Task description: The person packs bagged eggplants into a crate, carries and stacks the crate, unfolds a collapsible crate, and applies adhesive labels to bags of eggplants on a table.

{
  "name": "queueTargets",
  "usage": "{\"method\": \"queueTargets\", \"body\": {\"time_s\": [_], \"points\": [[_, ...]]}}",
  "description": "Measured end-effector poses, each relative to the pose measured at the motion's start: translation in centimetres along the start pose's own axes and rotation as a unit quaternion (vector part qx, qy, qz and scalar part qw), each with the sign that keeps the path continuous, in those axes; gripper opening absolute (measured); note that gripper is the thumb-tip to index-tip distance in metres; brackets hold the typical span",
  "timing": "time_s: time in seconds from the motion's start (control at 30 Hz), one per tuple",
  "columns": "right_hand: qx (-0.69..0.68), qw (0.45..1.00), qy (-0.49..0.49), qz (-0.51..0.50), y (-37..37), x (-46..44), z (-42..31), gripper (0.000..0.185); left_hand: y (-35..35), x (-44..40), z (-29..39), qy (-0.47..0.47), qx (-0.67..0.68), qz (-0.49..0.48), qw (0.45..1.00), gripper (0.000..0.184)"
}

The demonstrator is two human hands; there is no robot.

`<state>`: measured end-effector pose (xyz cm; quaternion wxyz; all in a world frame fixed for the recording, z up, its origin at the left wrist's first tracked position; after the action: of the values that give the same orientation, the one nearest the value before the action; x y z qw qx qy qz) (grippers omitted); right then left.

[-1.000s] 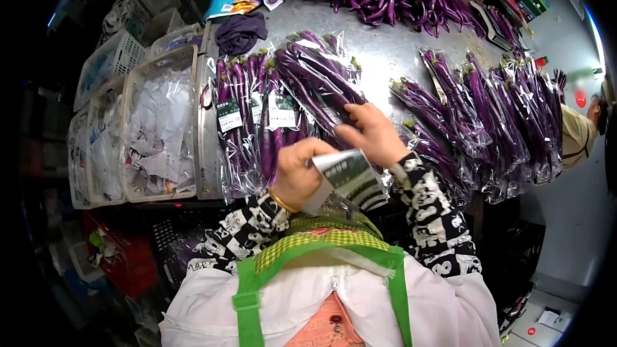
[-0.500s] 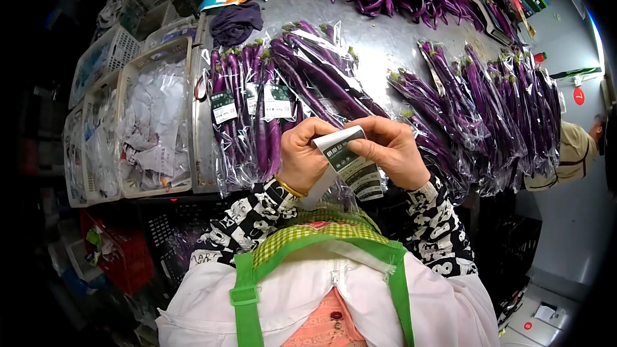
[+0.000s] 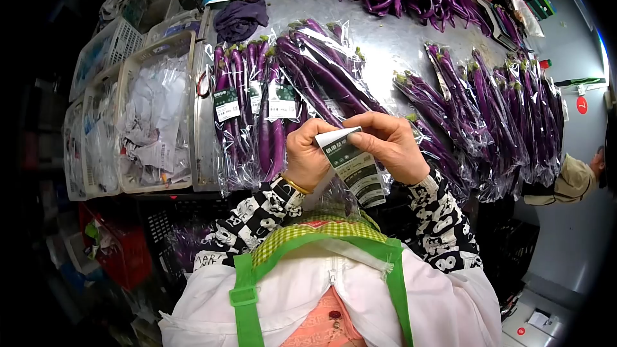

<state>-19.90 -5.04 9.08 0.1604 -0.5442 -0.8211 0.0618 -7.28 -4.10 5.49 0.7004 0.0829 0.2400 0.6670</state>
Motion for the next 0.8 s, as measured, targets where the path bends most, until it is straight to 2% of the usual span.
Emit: {"method": "queueTargets", "body": {"time_s": [0.03, 0.2, 0.27, 0.3, 0.37, 0.4, 0.43, 0.47, 0.5, 0.53, 0.57, 0.6, 0.67, 0.7, 0.73, 0.8], "points": [[0.035, 0.999, -0.011, -0.012, 0.2, -0.1, -0.2, 0.021, -0.2, 0.1, -0.7, -0.011, 0.039, 0.000, 0.999, 0.014], [0.005, 0.999, -0.032, -0.013, 0.4, -0.7, 0.2, 0.013, -1.2, 0.8, -1.7, -0.008, 0.022, 0.010, 1.000, 0.015], [0.187, 0.972, -0.133, 0.057, -0.9, -1.2, -1.5, 0.012, -2.1, 1.4, -4.3, -0.092, 0.001, 0.037, 0.995, 0.013], [0.160, 0.975, -0.132, 0.084, -1.8, -2.1, -1.5, 0.009, -1.8, 1.9, -5.5, -0.166, -0.012, 0.024, 0.986, 0.010], [0.222, 0.963, -0.123, 0.088, -3.3, -4.1, -2.8, 0.010, -1.7, 3.1, -6.6, -0.269, -0.223, -0.122, 0.929, 0.018], [0.258, 0.954, -0.130, 0.085, -3.9, -5.3, -3.2, 0.011, -1.4, 4.1, -6.7, -0.307, -0.310, -0.203, 0.876, 0.020], [0.260, 0.957, -0.111, 0.061, -3.9, -6.8, -2.8, 0.013, -1.4, 4.6, -6.0, -0.306, -0.313, -0.208, 0.875, 0.020], [0.241, 0.964, -0.104, 0.038, -3.5, -8.8, -1.4, 0.013, -0.5, 5.2, -5.2, -0.249, -0.408, -0.276, 0.834, 0.018], [0.316, 0.944, -0.095, 0.019, -3.1, -10.7, -0.5, 0.012, 0.7, 5.8, -4.4, -0.185, -0.492, -0.344, 0.778, 0.017], [0.412, 0.900, -0.139, 0.035, -2.9, -13.4, 2.1, 0.018, 1.8, 5.6, -3.2, -0.152, -0.518, -0.359, 0.761, 0.012], [0.521, 0.847, -0.020, 0.102, -3.3, -13.4, 2.6, 0.030, 2.8, 5.2, -1.7, -0.076, -0.512, -0.340, 0.785, 0.009], [0.518, 0.839, -0.055, 0.159, -3.7, -13.7, 3.1, 0.049, 3.4, 4.7, -0.1, 0.000, -0.500, -0.318, 0.806, 0.006], [0.438, 0.862, -0.087, 0.240, -5.8, -12.3, 2.7, 0.061, 4.3, 3.5, 3.4, 0.115, -0.491, -0.265, 0.822, 0.009], [0.442, 0.851, -0.102, 0.264, -7.2, -11.5, 3.4, 0.063, 4.2, 3.2, 4.7, 0.140, -0.465, -0.258, 0.836, 0.016], [0.445, 0.840, -0.119, 0.286, -9.1, -10.3, 4.6, 0.066, 4.4, 3.0, 6.3, 0.176, -0.409, -0.243, 0.862, 0.015], [0.489, 0.813, -0.120, 0.292, -13.7, -7.5, 8.5, 0.062, 4.3, 2.5, 7.3, 0.152, -0.287, -0.255, 0.911, 0.013]]}}
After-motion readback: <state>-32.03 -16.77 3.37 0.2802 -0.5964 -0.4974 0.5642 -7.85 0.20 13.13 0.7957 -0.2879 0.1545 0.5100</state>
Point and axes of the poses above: each hand's wrist, its own x-axis away from the middle knuckle, its own y-axis out of the palm, z = x × y, the point moved 10 cm from there along -x, towards the middle knuckle, and after that the axes turned 14 degrees about x, right-handed, at the moved point
